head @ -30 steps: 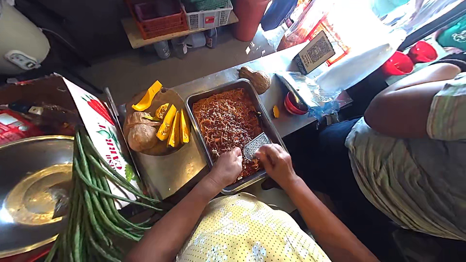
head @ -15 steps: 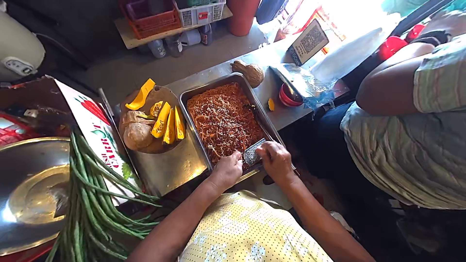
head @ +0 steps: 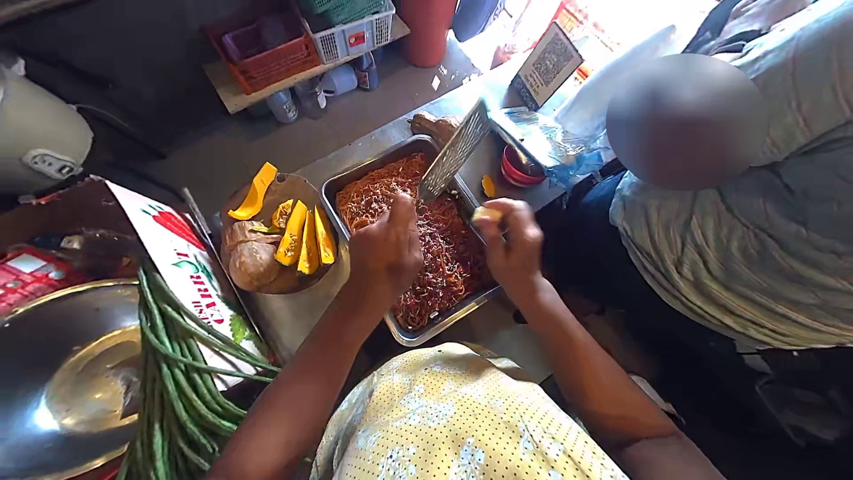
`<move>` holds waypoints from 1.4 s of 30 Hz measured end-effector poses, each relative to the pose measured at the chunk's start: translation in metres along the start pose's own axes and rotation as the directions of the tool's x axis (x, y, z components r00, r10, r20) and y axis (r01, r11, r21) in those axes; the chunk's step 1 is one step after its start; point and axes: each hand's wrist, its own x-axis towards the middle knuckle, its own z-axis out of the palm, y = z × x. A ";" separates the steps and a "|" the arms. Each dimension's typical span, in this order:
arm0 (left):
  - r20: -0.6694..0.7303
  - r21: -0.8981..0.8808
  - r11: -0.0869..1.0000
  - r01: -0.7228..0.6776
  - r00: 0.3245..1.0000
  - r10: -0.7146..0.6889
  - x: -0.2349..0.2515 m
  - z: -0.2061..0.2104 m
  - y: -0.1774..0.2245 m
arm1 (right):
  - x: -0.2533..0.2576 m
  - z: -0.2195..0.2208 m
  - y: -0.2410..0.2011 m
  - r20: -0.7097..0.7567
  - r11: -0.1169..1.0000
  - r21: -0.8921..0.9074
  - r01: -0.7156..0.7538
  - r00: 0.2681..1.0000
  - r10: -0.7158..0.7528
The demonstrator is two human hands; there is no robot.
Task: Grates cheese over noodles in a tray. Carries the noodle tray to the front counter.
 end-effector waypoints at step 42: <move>0.571 0.101 0.860 0.500 0.679 -0.462 0.067 0.046 -0.072 | 0.125 0.126 -0.004 0.508 0.953 -0.302 -0.018 0.843 0.177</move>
